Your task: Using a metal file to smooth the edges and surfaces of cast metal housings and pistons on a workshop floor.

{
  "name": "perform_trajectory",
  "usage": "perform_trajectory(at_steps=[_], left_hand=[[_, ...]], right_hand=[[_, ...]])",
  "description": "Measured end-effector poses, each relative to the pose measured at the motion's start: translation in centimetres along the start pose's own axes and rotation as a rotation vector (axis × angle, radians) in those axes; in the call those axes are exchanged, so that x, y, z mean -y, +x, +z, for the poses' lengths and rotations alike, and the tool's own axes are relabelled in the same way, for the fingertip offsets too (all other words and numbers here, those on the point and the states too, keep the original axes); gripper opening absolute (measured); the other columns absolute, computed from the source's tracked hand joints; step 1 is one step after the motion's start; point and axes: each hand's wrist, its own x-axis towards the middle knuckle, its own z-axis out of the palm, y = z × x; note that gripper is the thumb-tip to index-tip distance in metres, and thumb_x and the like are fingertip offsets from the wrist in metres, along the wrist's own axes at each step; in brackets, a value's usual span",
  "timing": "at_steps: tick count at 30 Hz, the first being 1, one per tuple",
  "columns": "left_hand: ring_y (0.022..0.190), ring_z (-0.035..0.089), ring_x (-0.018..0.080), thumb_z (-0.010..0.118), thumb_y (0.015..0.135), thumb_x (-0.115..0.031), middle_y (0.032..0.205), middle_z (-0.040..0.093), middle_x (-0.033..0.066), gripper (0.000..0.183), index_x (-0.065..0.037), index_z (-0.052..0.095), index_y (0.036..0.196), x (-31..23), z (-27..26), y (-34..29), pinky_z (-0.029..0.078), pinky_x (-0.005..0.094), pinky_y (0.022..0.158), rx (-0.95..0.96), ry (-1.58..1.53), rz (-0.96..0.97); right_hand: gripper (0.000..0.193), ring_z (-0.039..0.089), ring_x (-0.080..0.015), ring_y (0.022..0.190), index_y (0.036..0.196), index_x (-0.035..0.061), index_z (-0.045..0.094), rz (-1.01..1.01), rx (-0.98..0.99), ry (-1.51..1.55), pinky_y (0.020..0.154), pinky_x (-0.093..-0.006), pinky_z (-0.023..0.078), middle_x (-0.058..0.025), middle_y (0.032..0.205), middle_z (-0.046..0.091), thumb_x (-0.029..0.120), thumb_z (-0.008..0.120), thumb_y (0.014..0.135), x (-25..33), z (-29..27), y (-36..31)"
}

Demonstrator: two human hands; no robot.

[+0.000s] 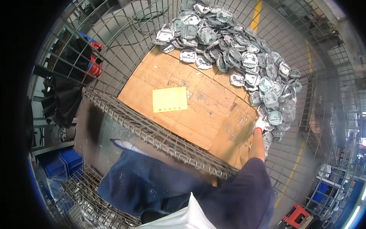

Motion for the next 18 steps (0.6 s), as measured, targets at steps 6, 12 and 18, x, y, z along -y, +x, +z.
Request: perform_trajectory(at_steps=[6, 12, 18], left_hand=[[0.155, 0.025, 0.0427, 0.054, 0.100, -0.032, 0.169, 0.028, 0.0224, 0.074, 0.003, 0.031, 0.161, 1.8, 2.7, -2.3, 0.020, 0.0626, 0.127, -0.011, 0.151, 0.126], [0.158, 0.020, 0.0426, 0.053, 0.100, -0.032, 0.172, 0.023, 0.0205, 0.076, 0.000, 0.027, 0.163, 1.5, 4.0, -1.7, 0.016, 0.0624, 0.128, 0.018, 0.189, 0.171], [0.160, 0.015, 0.0424, 0.052, 0.100, -0.031, 0.174, 0.019, 0.0186, 0.078, -0.002, 0.023, 0.166, 0.3, 5.4, 0.6, 0.012, 0.0622, 0.129, 0.106, 0.171, 0.153]], right_hand=[[0.047, 0.043, -0.0175, 0.051, 0.091, 0.0169, 0.057, 0.400, 0.365, 0.624, 0.050, -0.0363, 0.038, -0.0008, 0.063, 0.045, 0.063, 0.054, 0.100, 3.8, 9.1, -1.1], [0.062, 0.033, -0.0174, 0.045, 0.065, 0.0211, 0.032, 0.312, 0.195, 0.772, 0.048, -0.0353, 0.030, 0.0019, 0.052, 0.034, 0.070, 0.045, 0.100, 4.8, 11.9, -1.3], [0.071, 0.047, -0.0213, 0.048, 0.065, 0.0170, 0.049, 0.416, 0.374, 0.529, 0.052, -0.0378, 0.042, -0.0018, 0.054, 0.049, 0.084, 0.059, 0.086, 5.5, 11.3, -1.6]])
